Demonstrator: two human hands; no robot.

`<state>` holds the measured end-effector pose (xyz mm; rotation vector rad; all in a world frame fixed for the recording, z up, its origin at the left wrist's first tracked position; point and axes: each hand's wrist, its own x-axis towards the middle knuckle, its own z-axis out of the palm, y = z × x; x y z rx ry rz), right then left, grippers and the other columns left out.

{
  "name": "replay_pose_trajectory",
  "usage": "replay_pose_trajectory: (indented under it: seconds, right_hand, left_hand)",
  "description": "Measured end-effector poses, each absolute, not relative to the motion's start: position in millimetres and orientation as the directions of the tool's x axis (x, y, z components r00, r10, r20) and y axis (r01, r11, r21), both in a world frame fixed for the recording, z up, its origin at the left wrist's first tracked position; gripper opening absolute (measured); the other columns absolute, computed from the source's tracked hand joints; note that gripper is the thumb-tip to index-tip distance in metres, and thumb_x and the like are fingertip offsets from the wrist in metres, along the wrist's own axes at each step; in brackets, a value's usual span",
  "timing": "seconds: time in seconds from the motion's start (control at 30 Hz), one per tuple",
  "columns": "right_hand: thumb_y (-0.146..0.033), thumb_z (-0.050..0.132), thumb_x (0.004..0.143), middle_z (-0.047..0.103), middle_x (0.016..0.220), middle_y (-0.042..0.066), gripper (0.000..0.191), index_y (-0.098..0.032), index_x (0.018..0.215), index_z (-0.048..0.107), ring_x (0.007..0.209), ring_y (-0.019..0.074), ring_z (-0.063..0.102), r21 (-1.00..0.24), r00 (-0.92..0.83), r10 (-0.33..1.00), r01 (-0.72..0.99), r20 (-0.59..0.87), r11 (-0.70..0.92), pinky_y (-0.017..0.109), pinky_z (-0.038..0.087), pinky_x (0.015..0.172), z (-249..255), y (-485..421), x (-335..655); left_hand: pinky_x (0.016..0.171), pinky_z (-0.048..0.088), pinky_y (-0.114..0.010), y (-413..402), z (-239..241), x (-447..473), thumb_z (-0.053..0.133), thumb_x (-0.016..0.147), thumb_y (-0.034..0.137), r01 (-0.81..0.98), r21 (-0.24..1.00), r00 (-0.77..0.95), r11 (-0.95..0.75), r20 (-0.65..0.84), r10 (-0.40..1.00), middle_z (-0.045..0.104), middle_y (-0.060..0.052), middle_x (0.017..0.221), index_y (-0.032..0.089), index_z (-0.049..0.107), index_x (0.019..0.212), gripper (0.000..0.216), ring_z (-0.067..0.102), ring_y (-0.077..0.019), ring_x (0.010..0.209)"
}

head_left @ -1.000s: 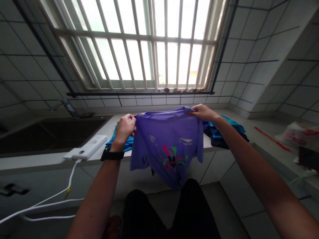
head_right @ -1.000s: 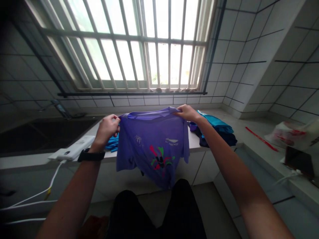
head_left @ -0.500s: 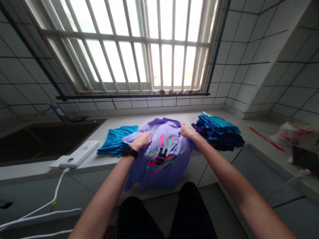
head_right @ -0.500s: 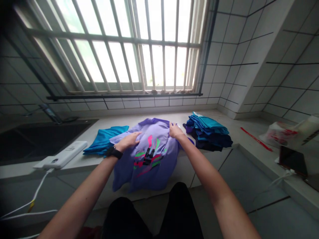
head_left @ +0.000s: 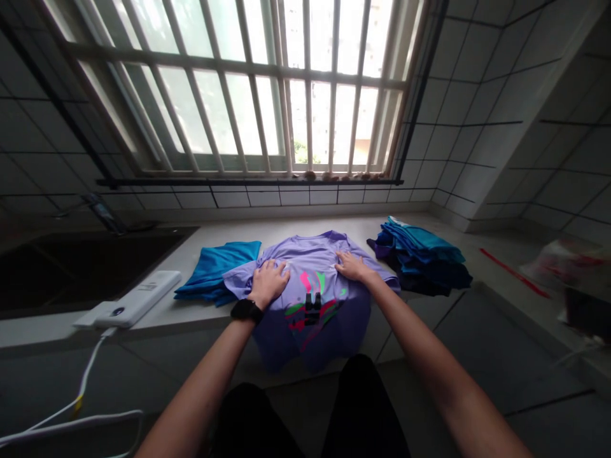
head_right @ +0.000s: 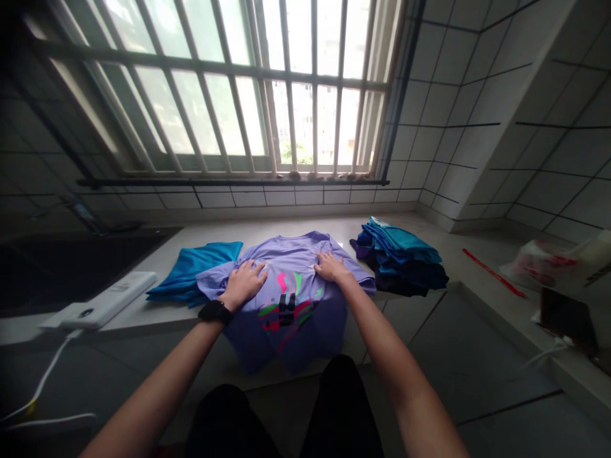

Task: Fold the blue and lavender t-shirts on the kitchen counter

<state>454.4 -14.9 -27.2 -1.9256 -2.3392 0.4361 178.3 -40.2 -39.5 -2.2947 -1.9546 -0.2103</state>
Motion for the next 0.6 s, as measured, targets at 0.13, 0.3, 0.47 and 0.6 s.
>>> replay_pose_trajectory:
  seconds: [0.13, 0.3, 0.47, 0.6]
  right_hand:
    - [-0.034, 0.060, 0.092, 0.042, 0.163, 0.018, 0.071, -0.017, 0.159, 0.042, 0.148, 0.0313, 0.042, -0.211, -0.114, 0.989, 0.973, -0.090, 0.093, 0.042, 0.039, 0.119, -17, -23, 491]
    - [-0.011, 0.043, 0.095, 0.061, 0.137, 0.024, 0.043, -0.012, 0.129, 0.069, 0.127, 0.0338, 0.059, -0.059, 0.137, 0.985, 0.990, 0.101, -0.132, 0.040, 0.048, 0.105, -3, -38, 521]
    - [-0.004, 0.026, 0.094, 0.056, 0.138, 0.026, 0.055, -0.007, 0.137, 0.061, 0.127, 0.0341, 0.056, -0.149, 0.278, 0.882, 0.960, 0.381, -0.239, 0.043, 0.047, 0.104, 19, -43, 527]
    - [-0.013, 0.033, 0.097, 0.050, 0.149, 0.024, 0.056, -0.011, 0.151, 0.050, 0.136, 0.0356, 0.049, -0.120, 0.156, 0.890, 0.986, 0.429, -0.115, 0.047, 0.042, 0.112, 35, -45, 494]
  left_hand:
    - [0.105, 0.048, -0.048, -40, -50, 175, 0.035, 0.101, 0.040, 0.992, -0.001, 0.124, -0.126, 0.195, 0.973, 0.059, -0.020, 0.145, 0.019, 0.058, 0.147, 0.055, 0.053, -0.0351, 0.135]
    - [0.104, 0.046, -0.051, -40, -50, 177, 0.034, 0.100, 0.040, 0.998, 0.001, 0.057, -0.058, 0.185, 0.981, 0.058, -0.023, 0.144, 0.018, 0.057, 0.148, 0.057, 0.054, -0.0378, 0.133]
    - [0.110, 0.042, -0.051, -41, -52, 179, 0.034, 0.100, 0.039, 0.998, 0.035, 0.042, -0.050, 0.208, 0.977, 0.054, -0.022, 0.151, 0.018, 0.059, 0.147, 0.056, 0.049, -0.0363, 0.139]
    - [0.109, 0.043, -0.051, -41, -51, 178, 0.035, 0.099, 0.040, 0.997, 0.066, 0.034, -0.048, 0.195, 0.980, 0.056, -0.023, 0.150, 0.018, 0.059, 0.146, 0.057, 0.049, -0.0368, 0.140]
